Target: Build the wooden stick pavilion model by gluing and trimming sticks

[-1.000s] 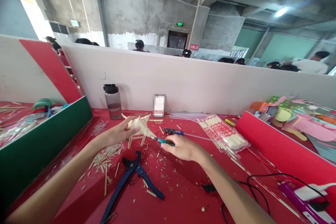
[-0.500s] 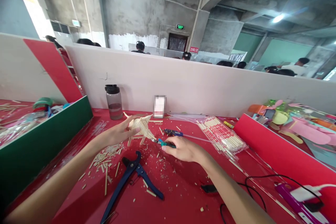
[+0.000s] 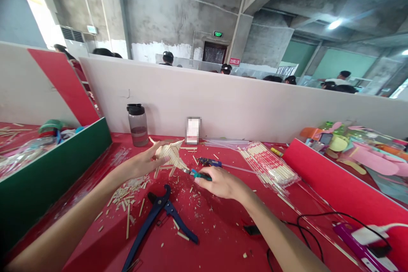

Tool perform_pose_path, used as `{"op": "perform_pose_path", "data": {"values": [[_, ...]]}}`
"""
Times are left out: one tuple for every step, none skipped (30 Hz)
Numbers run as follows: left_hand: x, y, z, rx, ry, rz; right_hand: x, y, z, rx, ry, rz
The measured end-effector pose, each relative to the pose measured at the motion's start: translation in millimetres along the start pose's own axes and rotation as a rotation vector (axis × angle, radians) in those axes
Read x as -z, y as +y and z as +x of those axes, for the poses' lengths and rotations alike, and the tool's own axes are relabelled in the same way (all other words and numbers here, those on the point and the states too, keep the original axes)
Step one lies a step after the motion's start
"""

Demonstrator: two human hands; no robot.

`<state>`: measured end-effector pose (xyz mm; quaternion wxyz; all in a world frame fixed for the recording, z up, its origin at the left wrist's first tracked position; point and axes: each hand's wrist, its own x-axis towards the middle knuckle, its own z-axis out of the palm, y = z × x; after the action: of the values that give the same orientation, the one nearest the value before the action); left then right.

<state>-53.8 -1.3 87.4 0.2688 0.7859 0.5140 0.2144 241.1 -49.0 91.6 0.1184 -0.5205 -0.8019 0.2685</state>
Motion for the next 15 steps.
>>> {"op": "perform_pose_path", "data": {"values": [[0.1,-0.3,0.1,0.002,-0.005,0.007,0.0,-0.5,-0.5,-0.001,0.002,-0.002],[0.1,-0.6,0.2,0.006,-0.009,0.015,-0.1,-0.9,-1.2,-0.001,0.003,-0.004],[0.0,-1.0,0.3,0.01,-0.009,0.022,-0.3,-1.4,-2.0,-0.001,0.005,-0.006],[-0.2,-1.3,0.3,0.012,-0.006,0.027,-0.7,-1.9,-2.8,-0.001,0.008,-0.009],[-0.5,-1.5,0.4,0.013,-0.002,0.032,-1.3,-2.3,-3.5,0.0,0.009,-0.011],[-0.8,-1.8,0.4,0.016,0.002,0.037,-2.1,-2.6,-4.1,0.002,0.009,-0.013],[-1.2,-2.1,0.5,0.018,0.006,0.042,-3.2,-2.8,-4.5,0.002,0.014,-0.016],[-1.6,-2.5,0.7,0.021,0.009,0.049,-4.6,-3.0,-4.6,0.0,0.02,-0.02],[-2.1,-3.1,0.9,0.025,0.008,0.055,-6.0,-3.0,-4.6,-0.005,0.027,-0.023],[-2.5,-3.9,1.3,0.029,0.005,0.062,-7.6,-2.8,-4.4,-0.007,0.033,-0.026],[-3.0,-5.0,1.7,0.032,0.003,0.065,-9.1,-2.4,-3.9,-0.007,0.041,-0.028],[-3.4,-6.2,2.2,0.032,0.006,0.066,-10.6,-1.8,-3.4,-0.005,0.048,-0.029],[-3.9,-7.5,2.6,0.031,0.011,0.065,-12.0,-1.1,-2.8,0.0,0.054,-0.029],[-4.3,-8.8,3.1,0.031,0.018,0.063,-13.1,-0.4,-2.2,0.005,0.059,-0.028],[-4.7,-10.0,3.6,0.029,0.024,0.057,-14.0,0.3,-1.7,0.008,0.062,-0.028]]}}
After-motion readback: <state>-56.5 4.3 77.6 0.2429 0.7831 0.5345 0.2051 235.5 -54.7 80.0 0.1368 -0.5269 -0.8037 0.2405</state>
